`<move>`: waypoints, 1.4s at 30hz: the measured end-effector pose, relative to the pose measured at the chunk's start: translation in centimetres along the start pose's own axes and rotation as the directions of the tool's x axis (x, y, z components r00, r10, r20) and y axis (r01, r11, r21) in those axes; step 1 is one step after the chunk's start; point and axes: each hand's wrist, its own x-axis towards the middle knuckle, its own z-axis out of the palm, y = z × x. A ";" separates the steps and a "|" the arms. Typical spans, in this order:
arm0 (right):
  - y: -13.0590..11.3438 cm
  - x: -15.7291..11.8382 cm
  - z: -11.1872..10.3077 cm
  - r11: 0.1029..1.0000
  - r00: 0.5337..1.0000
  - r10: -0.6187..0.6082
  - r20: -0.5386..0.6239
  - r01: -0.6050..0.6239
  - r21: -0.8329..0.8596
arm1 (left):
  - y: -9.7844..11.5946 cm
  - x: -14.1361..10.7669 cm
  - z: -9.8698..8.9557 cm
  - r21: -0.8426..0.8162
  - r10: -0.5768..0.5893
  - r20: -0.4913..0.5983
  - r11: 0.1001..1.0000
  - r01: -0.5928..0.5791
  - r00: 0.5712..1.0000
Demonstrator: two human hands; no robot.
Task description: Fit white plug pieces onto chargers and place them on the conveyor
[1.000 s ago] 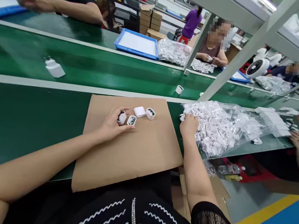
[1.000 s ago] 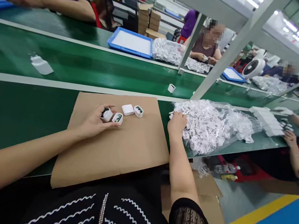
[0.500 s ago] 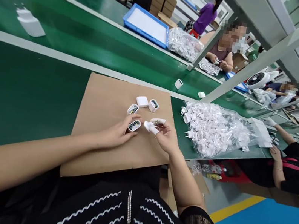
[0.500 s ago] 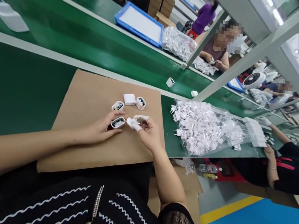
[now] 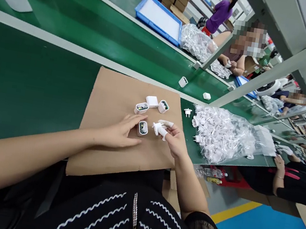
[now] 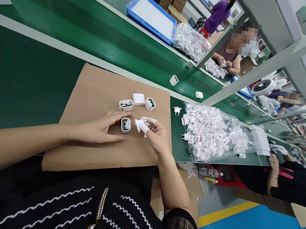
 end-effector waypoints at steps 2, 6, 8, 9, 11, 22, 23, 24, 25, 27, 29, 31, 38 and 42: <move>-0.2 -0.1 0.0 0.998 1.000 -0.020 -0.015 0.019 -0.064 | -0.1 -0.1 -0.1 -0.015 0.049 0.013 0.999 -0.048 0.999; -1.1 -0.9 0.4 0.893 0.972 -0.233 -0.031 0.201 -0.403 | -0.2 0.4 0.3 -0.031 0.058 -0.098 0.998 -0.061 0.994; -1.8 -1.5 0.8 0.726 0.931 -0.363 0.039 0.309 -0.615 | -0.2 0.7 0.4 -0.061 0.026 -0.117 0.998 -0.034 0.993; -2.1 -1.8 1.1 0.636 0.913 -0.398 0.092 0.347 -0.689 | -0.2 0.7 0.4 -0.078 0.021 -0.119 0.997 -0.030 0.993; -2.5 -2.3 1.8 0.492 0.890 -0.410 0.197 0.398 -0.774 | -0.1 0.8 0.3 -0.103 0.041 -0.119 0.993 -0.053 0.992; -1.8 -0.8 3.6 0.165 0.855 -0.309 0.416 0.479 -0.862 | -0.3 1.1 0.2 -0.131 0.098 -0.153 0.984 -0.118 0.983; -1.9 -0.7 3.5 0.166 0.855 -0.300 0.423 0.484 -0.859 | -0.3 1.1 0.2 -0.129 0.098 -0.154 0.985 -0.118 0.983; -2.1 -0.7 3.3 0.168 0.851 -0.295 0.434 0.493 -0.853 | -0.3 1.1 0.2 -0.127 0.101 -0.154 0.985 -0.121 0.983; -2.3 -0.7 3.2 0.169 0.845 -0.298 0.445 0.506 -0.846 | -0.3 1.1 0.1 -0.126 0.107 -0.153 0.984 -0.127 0.982; -2.7 -0.6 2.9 0.172 0.830 -0.323 0.454 0.523 -0.834 | -0.3 1.2 0.1 -0.129 0.120 -0.148 0.982 -0.139 0.982; -3.0 -0.6 2.8 0.178 0.824 -0.354 0.442 0.524 -0.833 | -0.2 1.3 0.0 -0.134 0.127 -0.146 0.980 -0.147 0.981; -3.1 -0.5 2.8 0.178 0.824 -0.361 0.435 0.519 -0.836 | -0.1 1.3 0.0 -0.142 0.126 -0.151 0.979 -0.147 0.981; -2.3 -0.3 3.4 0.141 0.824 -0.325 0.464 0.527 -0.838 | 0.0 1.1 -0.1 -0.152 0.100 -0.132 0.981 -0.120 0.986; -2.3 -0.1 3.7 0.101 0.824 -0.311 0.474 0.524 -0.845 | -0.1 1.1 0.0 -0.147 0.105 -0.133 0.981 -0.124 0.986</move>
